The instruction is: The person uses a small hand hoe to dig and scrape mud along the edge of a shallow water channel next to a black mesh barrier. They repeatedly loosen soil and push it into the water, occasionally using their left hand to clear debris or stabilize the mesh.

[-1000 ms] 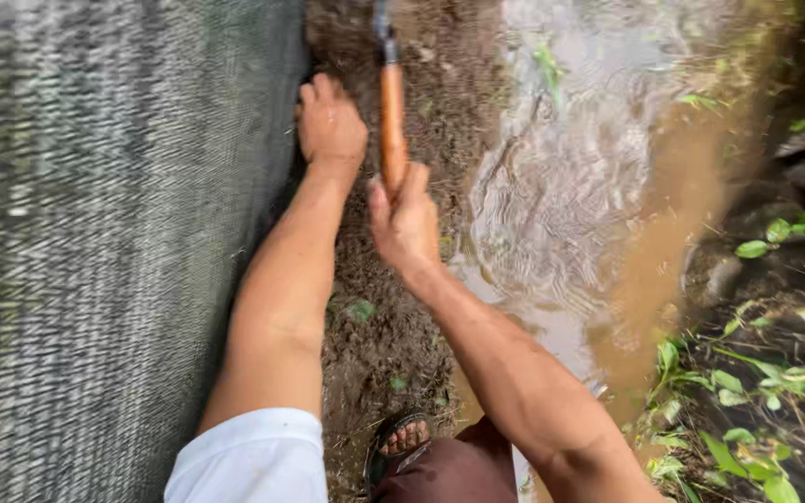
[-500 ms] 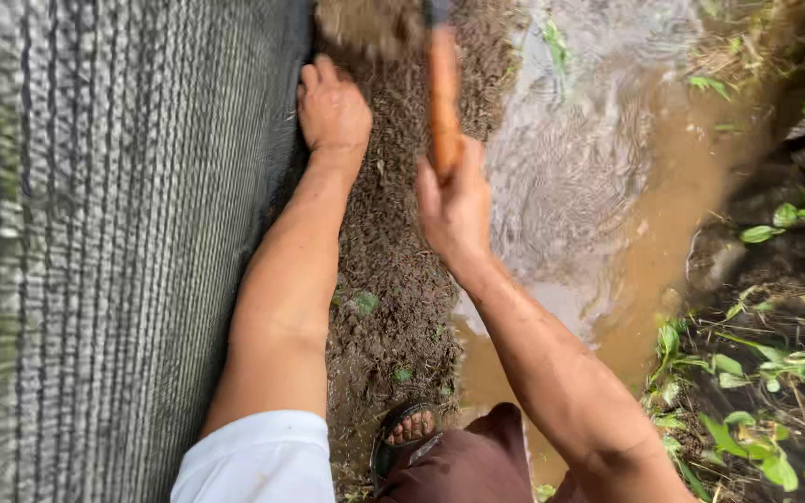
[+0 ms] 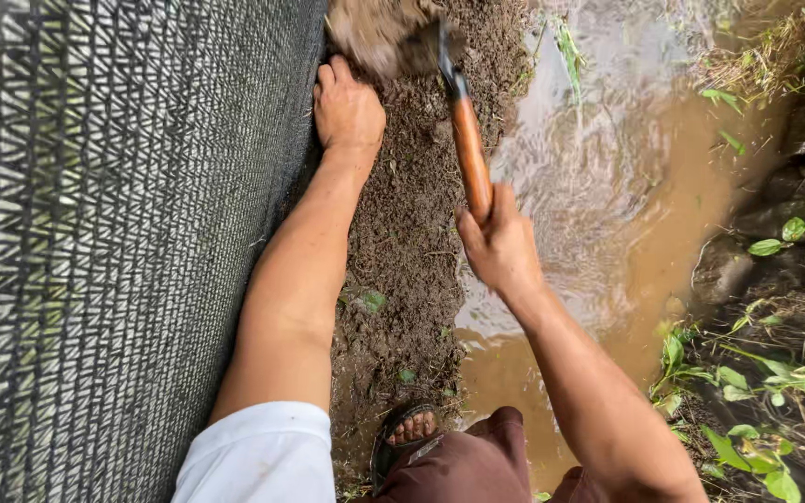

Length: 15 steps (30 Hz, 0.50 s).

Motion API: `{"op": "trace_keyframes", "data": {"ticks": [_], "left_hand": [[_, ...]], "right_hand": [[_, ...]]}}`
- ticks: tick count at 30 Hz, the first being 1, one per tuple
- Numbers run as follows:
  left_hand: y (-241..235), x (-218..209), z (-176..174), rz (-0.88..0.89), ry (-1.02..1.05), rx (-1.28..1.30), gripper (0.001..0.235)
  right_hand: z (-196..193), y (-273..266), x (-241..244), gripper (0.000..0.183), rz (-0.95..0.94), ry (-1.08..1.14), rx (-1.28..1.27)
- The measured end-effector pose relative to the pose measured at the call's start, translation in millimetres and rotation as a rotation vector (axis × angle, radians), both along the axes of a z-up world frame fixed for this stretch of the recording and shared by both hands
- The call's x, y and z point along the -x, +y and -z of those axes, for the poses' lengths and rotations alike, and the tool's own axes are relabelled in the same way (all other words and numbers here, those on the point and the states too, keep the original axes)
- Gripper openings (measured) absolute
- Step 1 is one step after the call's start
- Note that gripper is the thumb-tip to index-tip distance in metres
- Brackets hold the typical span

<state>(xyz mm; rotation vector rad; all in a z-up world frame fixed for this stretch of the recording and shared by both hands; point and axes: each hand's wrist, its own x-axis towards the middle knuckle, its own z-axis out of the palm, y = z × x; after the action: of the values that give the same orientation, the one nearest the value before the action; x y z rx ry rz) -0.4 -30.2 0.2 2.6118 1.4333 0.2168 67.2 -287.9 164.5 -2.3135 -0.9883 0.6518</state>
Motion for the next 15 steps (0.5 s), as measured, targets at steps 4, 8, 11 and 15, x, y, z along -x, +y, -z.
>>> {"op": "trace_keyframes", "data": {"ticks": [4,8,11,15], "left_hand": [[-9,8,-11,0.002,-0.067,0.008,0.019],[-3,7,-12,0.05,0.03,-0.111,0.026],[-7,4,-7,0.0,-0.032,-0.137,0.034],[-5,-2,-15,0.009,0.013,-0.061,0.023]], "right_hand": [[-10,40,-9,0.028,-0.173,-0.083,-0.156],[-37,73,-20,0.031,-0.374,-0.28,-0.079],[-49,70,-18,0.031,-0.339,-0.354,-0.085],[-47,56,-3,0.03,-0.003,-0.106,-0.233]]}}
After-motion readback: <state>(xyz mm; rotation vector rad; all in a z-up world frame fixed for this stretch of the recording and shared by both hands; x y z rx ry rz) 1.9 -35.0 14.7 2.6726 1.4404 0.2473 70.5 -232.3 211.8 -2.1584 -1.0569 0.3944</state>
